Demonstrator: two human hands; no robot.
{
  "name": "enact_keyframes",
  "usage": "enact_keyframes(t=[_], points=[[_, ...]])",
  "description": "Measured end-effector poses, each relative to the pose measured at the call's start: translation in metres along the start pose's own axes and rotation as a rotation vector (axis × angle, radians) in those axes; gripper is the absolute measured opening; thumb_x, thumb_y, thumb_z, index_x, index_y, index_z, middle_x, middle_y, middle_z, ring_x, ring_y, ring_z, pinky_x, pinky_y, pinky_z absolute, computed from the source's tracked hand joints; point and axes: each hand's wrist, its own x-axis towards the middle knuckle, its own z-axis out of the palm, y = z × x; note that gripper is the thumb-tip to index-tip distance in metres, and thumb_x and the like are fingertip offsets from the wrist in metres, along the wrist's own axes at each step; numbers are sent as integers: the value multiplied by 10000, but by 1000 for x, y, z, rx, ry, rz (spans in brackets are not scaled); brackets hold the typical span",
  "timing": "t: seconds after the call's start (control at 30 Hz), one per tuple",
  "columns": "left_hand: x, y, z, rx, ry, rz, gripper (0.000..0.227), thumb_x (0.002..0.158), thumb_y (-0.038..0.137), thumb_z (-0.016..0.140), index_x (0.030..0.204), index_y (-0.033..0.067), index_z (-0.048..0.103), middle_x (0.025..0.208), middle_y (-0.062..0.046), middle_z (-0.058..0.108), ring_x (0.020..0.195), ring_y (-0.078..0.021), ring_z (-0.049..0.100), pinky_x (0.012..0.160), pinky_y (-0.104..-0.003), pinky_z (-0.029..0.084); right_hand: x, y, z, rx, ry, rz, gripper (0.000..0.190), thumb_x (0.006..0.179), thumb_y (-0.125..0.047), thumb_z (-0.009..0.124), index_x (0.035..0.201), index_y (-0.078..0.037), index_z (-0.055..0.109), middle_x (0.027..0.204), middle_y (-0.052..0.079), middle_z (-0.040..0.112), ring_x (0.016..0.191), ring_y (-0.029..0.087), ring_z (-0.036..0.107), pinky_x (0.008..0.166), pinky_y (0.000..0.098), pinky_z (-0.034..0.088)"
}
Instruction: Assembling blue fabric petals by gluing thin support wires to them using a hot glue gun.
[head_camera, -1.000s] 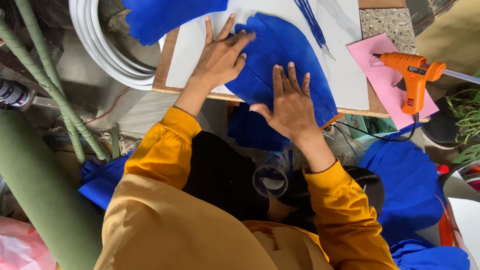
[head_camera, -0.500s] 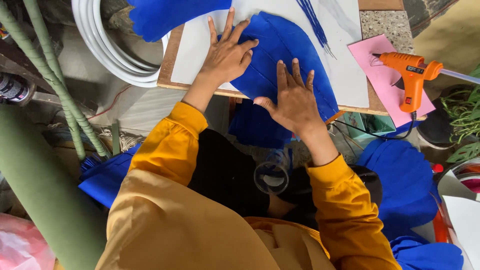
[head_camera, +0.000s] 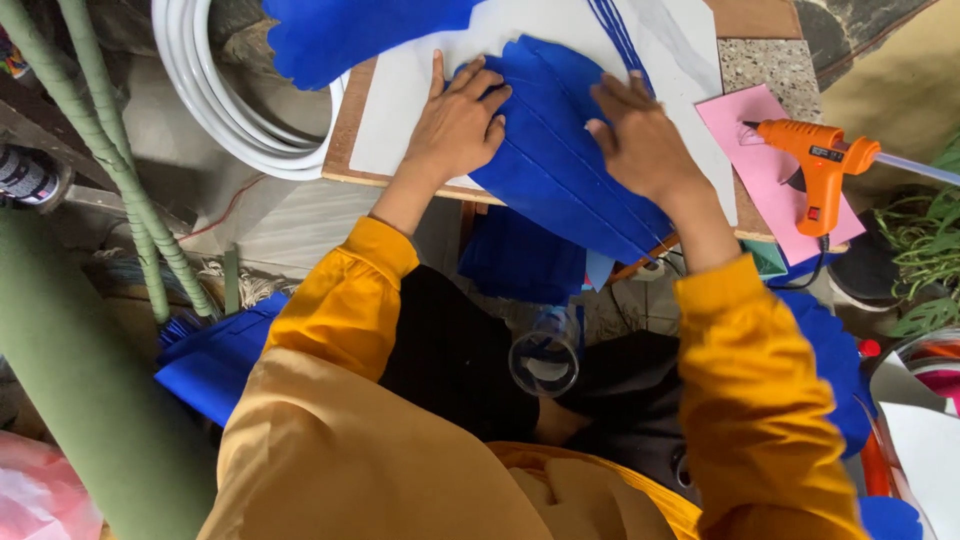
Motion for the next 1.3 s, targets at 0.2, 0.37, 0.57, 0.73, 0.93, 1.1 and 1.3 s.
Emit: enact_keyframes(t=[0.2, 0.37, 0.57, 0.73, 0.93, 1.1, 1.3], points=[[1, 0, -3, -7, -19, -2, 366, 828, 207, 465, 1129, 44, 595, 1292, -91, 437, 1287, -264, 238, 1042, -527, 4, 51, 16, 28, 52, -24, -61, 327, 864, -98, 529, 1184, -38, 561, 1340, 159, 387, 1247, 323, 302, 994, 445, 265], [1, -3, 1, -6, -83, -5, 466, 866, 204, 425, 1317, 94, 399, 1360, -85, 400, 1306, -222, 243, 1059, -463, -39, 55, 8, 43, 21, -259, -29, 567, 941, -381, 263, 1354, 7, 262, 1431, 144, 184, 1316, 262, 121, 1044, 474, 96], [2, -4, 7, 18, -63, 17, 388, 873, 236, 427, 1209, 75, 534, 1298, -70, 478, 1268, -211, 322, 1053, -484, 0, 55, 10, 43, -159, -271, -22, 622, 919, -463, 264, 1355, -20, 271, 1427, 121, 235, 1315, 292, 120, 1023, 551, 106], [1, -3, 7, 7, -134, -25, 401, 887, 255, 372, 1233, 96, 500, 1328, -58, 436, 1276, -205, 302, 1043, -507, -27, 61, 2, 42, -126, -324, -38, 576, 930, -388, 292, 1376, -34, 213, 1448, 68, 175, 1324, 206, 54, 1058, 468, 70], [3, -3, 5, 8, -163, -48, 431, 922, 345, 342, 1260, 110, 471, 1361, -54, 383, 1284, -203, 260, 1043, -508, 23, 54, 12, 49, -19, -344, -72, 589, 942, -399, 178, 1394, -33, 84, 1471, 84, 91, 1328, 203, -35, 1081, 419, -8], [3, -5, 12, 54, -244, -74, 515, 932, 460, 316, 1321, 136, 410, 1439, -17, 172, 1320, -180, 147, 1057, -489, 25, 13, 8, 17, -53, -331, -65, 597, 929, -373, 275, 1408, -70, 87, 1467, 132, 45, 1321, 265, -63, 1052, 508, -30], [4, -8, 18, 76, -230, -40, 525, 940, 451, 338, 1333, 113, 417, 1452, -13, 111, 1327, -189, 91, 1048, -503, 19, -5, 14, 23, -113, -338, -33, 609, 916, -434, 225, 1411, -93, 128, 1466, 128, 63, 1323, 285, -49, 1051, 498, -30]])
